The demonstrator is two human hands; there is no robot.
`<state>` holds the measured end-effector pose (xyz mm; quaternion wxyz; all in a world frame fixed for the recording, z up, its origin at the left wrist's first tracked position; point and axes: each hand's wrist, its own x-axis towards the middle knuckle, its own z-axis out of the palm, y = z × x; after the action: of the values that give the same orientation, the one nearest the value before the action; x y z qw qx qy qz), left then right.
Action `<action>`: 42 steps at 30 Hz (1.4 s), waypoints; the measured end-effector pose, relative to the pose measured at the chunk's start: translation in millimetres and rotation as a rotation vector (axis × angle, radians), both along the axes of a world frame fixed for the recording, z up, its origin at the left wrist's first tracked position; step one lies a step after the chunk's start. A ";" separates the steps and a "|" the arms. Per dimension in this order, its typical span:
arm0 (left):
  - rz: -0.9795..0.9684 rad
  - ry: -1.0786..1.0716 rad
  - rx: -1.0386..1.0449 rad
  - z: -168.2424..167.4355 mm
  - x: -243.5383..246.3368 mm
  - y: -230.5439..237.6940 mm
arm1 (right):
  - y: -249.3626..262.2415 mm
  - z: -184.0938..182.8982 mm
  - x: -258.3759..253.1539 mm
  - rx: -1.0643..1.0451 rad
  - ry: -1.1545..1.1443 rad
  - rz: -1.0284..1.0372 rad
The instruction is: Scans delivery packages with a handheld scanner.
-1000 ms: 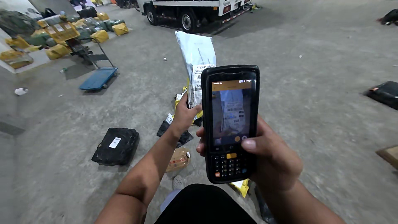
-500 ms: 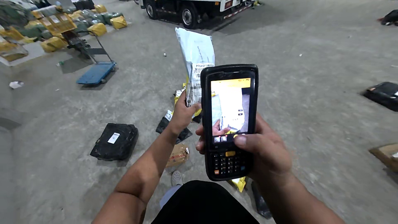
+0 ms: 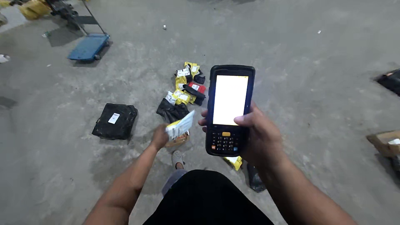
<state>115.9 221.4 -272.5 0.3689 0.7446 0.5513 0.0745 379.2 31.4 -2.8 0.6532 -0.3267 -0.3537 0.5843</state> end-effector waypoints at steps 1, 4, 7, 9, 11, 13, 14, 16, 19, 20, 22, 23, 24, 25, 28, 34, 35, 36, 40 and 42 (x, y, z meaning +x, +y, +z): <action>-0.003 0.088 -0.043 -22.8 -21.1 -12.5 | 3.7 -1.8 -0.3 -0.048 0.005 -0.020; 0.021 0.388 -0.261 -79.5 -91.8 -59.4 | 17.5 -9.6 0.7 -0.152 0.014 -0.031; 0.039 0.621 -0.528 -111.8 -166.2 -108.3 | 35.7 -15.7 -0.5 -0.169 -0.004 -0.023; 0.051 0.782 -0.633 -125.7 -205.7 -137.2 | 49.0 -18.2 -3.5 -0.187 0.000 -0.029; 0.112 0.921 -0.663 -133.0 -231.6 -155.2 | 63.5 -21.3 -8.2 -0.199 0.007 -0.025; 0.224 0.980 -0.611 -145.9 -253.9 -158.5 | 81.0 -24.7 -15.4 -0.185 0.004 -0.027; 0.258 0.982 -0.592 -151.4 -262.8 -153.1 | 90.2 -26.2 -20.3 -0.170 -0.004 -0.032; 0.261 0.924 -0.598 -152.5 -275.5 -128.9 | 109.1 -26.8 -32.5 -0.156 -0.021 -0.049; 0.268 0.772 -0.572 -140.6 -287.7 -72.0 | 138.4 -26.9 -54.2 -0.160 -0.046 -0.083; 0.284 0.720 -0.551 -136.7 -290.5 -52.4 | 147.7 -27.3 -61.3 -0.160 -0.054 -0.089; 0.341 0.637 -0.505 -130.8 -295.0 -15.3 | 164.7 -28.0 -75.1 -0.151 -0.060 -0.107; 0.366 0.609 -0.490 -127.1 -296.4 3.5 | 172.1 -28.5 -81.6 -0.148 -0.061 -0.119; 0.376 0.596 -0.481 -123.5 -297.9 22.3 | 178.8 -29.5 -87.5 -0.146 -0.065 -0.130; 0.380 0.591 -0.475 -121.2 -300.3 40.0 | 184.4 -30.8 -93.1 -0.148 -0.070 -0.141; 0.412 0.567 -0.430 -119.4 -308.7 83.0 | 196.7 -31.9 -107.9 -0.160 -0.079 -0.168; 0.406 0.630 -0.417 -122.0 -311.8 121.2 | 212.5 -32.6 -116.4 -0.156 -0.098 -0.205; 0.404 0.646 -0.421 -122.8 -311.0 122.2 | 214.4 -33.1 -116.3 -0.157 -0.093 -0.213; 0.398 0.658 -0.431 -122.3 -308.8 122.3 | 216.1 -33.6 -115.5 -0.157 -0.089 -0.218; 0.324 0.668 -0.467 -120.9 -296.1 120.4 | 221.2 -35.5 -109.1 -0.147 -0.066 -0.223; 0.292 0.639 -0.476 -119.2 -292.3 120.8 | 222.6 -38.1 -107.4 -0.142 -0.053 -0.231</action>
<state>-176.4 342.2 -391.7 0.3267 0.5383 0.7394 -0.2383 271.9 254.0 -40.9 0.6819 -0.4260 -0.2888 0.5198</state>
